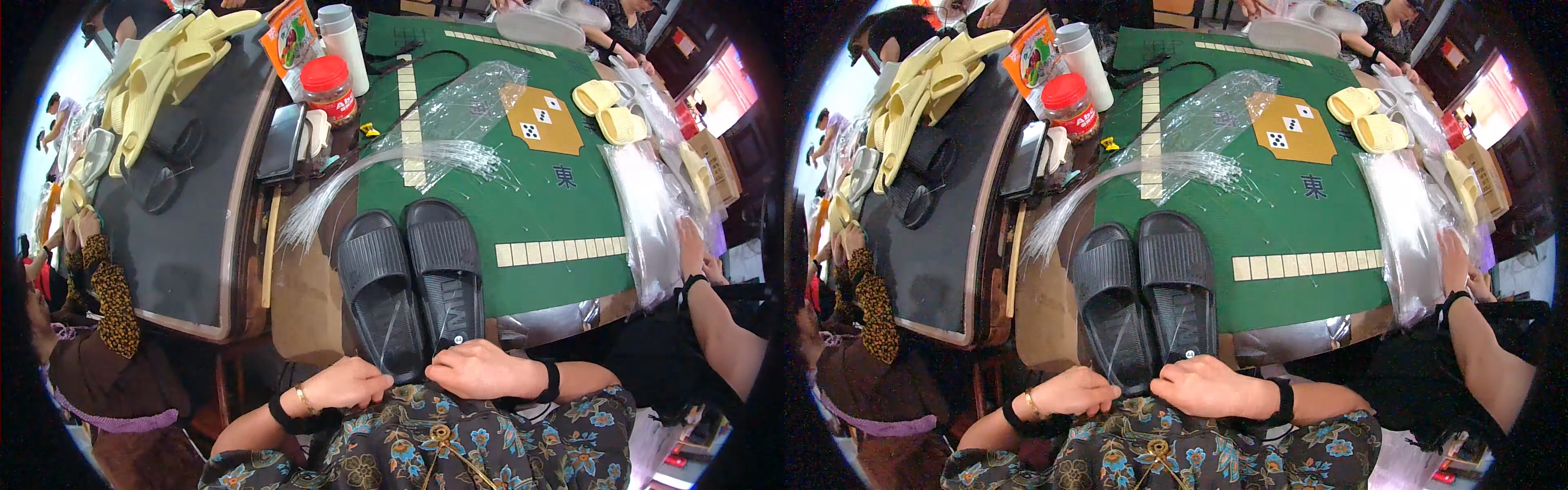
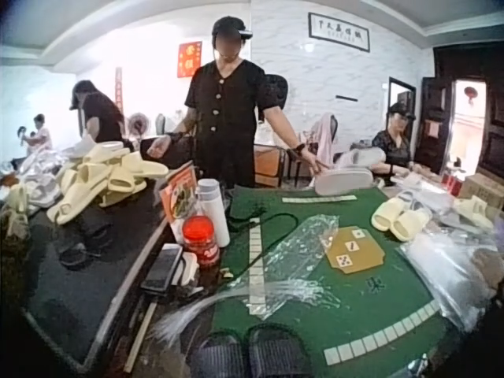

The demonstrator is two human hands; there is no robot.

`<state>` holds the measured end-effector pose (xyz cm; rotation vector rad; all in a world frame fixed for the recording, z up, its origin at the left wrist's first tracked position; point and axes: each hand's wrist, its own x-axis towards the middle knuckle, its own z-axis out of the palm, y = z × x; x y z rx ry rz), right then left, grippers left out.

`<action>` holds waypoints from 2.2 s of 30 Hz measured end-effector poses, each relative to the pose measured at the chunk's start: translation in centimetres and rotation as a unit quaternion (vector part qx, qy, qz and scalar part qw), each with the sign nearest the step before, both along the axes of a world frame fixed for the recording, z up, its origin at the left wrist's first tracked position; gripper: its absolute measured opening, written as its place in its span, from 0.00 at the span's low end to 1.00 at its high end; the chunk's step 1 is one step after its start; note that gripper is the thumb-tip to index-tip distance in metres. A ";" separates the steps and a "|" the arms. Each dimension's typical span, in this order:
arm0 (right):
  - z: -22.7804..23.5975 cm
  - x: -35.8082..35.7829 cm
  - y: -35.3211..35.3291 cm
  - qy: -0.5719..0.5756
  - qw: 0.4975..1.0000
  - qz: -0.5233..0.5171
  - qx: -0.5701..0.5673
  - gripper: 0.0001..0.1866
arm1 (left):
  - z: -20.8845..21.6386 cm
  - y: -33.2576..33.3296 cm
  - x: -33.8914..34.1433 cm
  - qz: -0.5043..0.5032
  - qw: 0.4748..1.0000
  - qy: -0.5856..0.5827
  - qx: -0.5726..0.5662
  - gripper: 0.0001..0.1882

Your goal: The recorder and several other people are assembling components of sandals at a large table, specifically applying glue and joining upper straps to the soles.

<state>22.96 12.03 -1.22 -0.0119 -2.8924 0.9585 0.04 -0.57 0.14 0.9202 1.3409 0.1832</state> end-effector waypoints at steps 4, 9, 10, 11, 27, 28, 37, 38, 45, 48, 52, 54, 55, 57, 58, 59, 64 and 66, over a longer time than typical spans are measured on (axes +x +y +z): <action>0.0 -0.8 1.6 0.010 0.996 -0.067 0.061 0.06 | -0.6 0.8 -0.4 0.120 0.993 -0.015 0.012 0.23; -0.9 -3.1 4.1 0.099 0.973 -0.177 0.106 0.08 | -0.7 4.3 -0.3 0.261 0.959 0.044 0.099 0.20; -1.1 -3.5 4.4 0.133 0.963 -0.205 0.113 0.10 | -0.6 4.8 -0.1 0.291 0.941 0.077 0.153 0.20; -0.9 -3.7 4.3 0.134 0.963 -0.203 0.114 0.10 | -0.4 5.1 0.2 0.295 0.940 0.092 0.148 0.19; -1.7 -4.3 13.8 0.151 0.854 -0.488 -0.098 0.10 | -3.1 8.7 -7.7 0.270 0.802 0.398 0.354 0.16; -2.7 -4.6 15.0 0.145 0.842 -0.507 -0.110 0.12 | -3.7 9.4 -8.2 0.245 0.804 0.424 0.336 0.18; -6.0 -7.3 18.6 0.092 0.842 -0.500 -0.183 0.15 | -5.7 11.7 -9.3 0.220 0.822 0.419 0.316 0.15; -6.0 -7.5 18.7 0.090 0.843 -0.499 -0.179 0.14 | -5.7 11.8 -9.2 0.221 0.822 0.419 0.315 0.15; -2.9 -9.4 17.1 0.078 0.849 -0.464 -0.241 0.12 | -3.3 11.9 -7.8 0.242 0.797 0.378 0.403 0.08; -2.8 -9.8 16.2 0.110 0.853 -0.425 -0.280 0.12 | -1.1 12.5 -6.3 0.217 0.797 0.320 0.463 0.07; -1.9 -10.8 14.6 0.123 0.846 -0.362 -0.370 0.11 | 0.5 13.6 -4.9 0.228 0.858 0.209 0.411 0.09; -2.6 -11.1 14.2 0.114 0.867 -0.346 -0.339 0.12 | -0.5 14.2 -4.6 0.235 0.861 0.192 0.409 0.09; -2.7 -11.2 13.9 0.105 0.875 -0.359 -0.308 0.11 | -0.9 14.3 -4.4 0.227 0.851 0.204 0.426 0.09; -3.0 -11.2 13.4 0.118 0.869 -0.360 -0.319 0.10 | -1.1 14.2 -3.8 0.241 0.852 0.201 0.419 0.09; -3.0 -11.2 13.2 0.131 0.862 -0.362 -0.329 0.09 | -1.1 14.2 -3.6 0.255 0.852 0.198 0.412 0.09; -2.9 -11.3 13.0 0.142 0.865 -0.360 -0.320 0.08 | -1.7 14.3 -3.6 0.264 0.844 0.196 0.423 0.09; -2.7 -11.3 12.8 0.143 0.866 -0.354 -0.321 0.07 | -2.0 14.5 -3.6 0.260 0.841 0.201 0.429 0.09; -2.3 -11.3 12.5 0.144 0.869 -0.354 -0.315 0.07 | -2.1 14.6 -3.5 0.260 0.840 0.206 0.429 0.09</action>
